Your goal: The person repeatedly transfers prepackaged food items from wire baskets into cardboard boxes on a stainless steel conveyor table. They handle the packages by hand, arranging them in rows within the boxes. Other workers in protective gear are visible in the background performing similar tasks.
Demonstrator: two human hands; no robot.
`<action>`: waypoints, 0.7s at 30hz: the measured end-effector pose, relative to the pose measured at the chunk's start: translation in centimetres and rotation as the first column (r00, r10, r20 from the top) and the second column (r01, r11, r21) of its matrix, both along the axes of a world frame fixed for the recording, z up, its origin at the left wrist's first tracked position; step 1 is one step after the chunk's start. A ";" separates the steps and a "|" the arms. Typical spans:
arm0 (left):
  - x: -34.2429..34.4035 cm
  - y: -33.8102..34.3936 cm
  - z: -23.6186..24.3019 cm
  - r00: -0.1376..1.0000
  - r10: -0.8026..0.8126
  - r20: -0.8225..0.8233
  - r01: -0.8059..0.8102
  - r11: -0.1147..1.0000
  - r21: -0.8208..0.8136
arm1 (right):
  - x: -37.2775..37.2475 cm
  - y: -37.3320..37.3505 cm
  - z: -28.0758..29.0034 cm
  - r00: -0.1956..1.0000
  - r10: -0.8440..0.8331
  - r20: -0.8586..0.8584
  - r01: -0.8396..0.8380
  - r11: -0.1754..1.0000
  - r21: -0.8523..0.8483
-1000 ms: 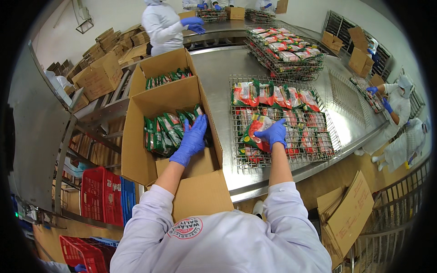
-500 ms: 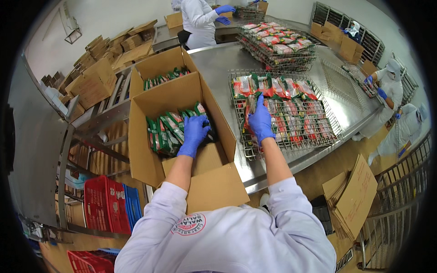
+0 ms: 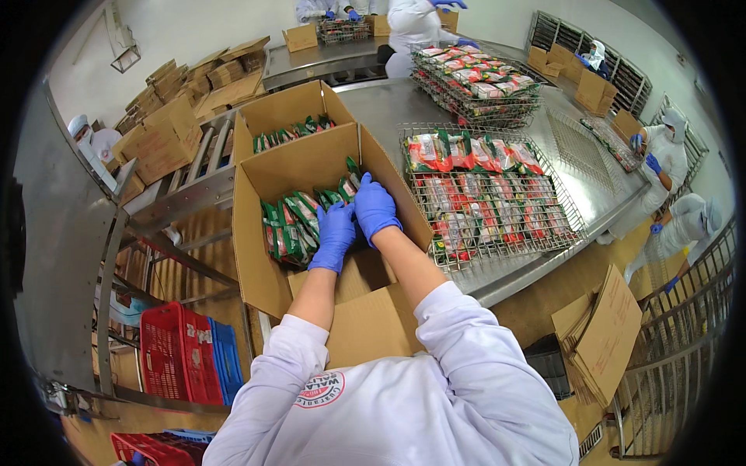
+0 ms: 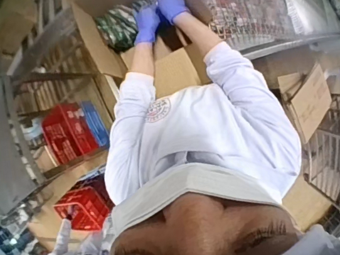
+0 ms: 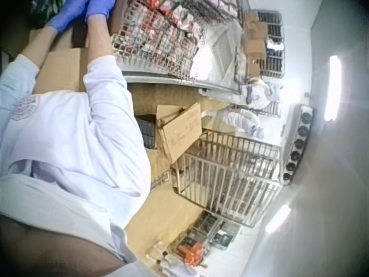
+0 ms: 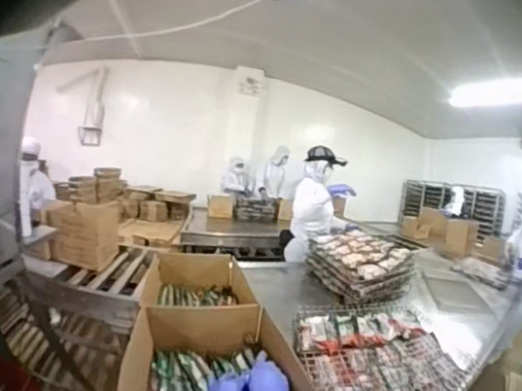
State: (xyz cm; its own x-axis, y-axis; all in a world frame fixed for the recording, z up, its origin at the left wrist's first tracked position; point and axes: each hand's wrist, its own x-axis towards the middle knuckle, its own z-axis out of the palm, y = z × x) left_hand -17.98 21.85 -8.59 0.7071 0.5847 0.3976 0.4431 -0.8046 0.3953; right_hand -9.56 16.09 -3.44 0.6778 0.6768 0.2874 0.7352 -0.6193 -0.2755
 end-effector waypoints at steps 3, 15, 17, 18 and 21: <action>-0.8 0.6 -0.6 0.995 -0.030 -0.091 0.028 0.999 -0.027 | -0.2 1.2 -2.0 0.996 0.025 -0.082 -0.027 0.999 -0.017; -4.5 3.7 3.4 0.879 0.339 -0.335 -0.396 0.910 -0.121 | -0.4 1.9 -2.6 0.907 -0.084 -0.413 0.110 0.993 0.039; -4.1 6.4 2.7 0.897 0.271 -0.348 -0.327 0.939 -0.110 | -3.0 1.3 -1.5 0.939 -0.092 -0.331 0.117 0.992 0.056; -4.4 7.6 1.8 0.903 0.238 -0.358 -0.293 0.950 -0.107 | -4.0 0.2 -1.0 0.970 0.093 -0.224 -0.118 0.988 -0.100; -4.0 8.6 2.0 0.925 0.212 -0.316 -0.272 0.948 -0.162 | -7.8 -3.6 4.2 0.786 0.602 -0.140 -0.576 0.632 -0.519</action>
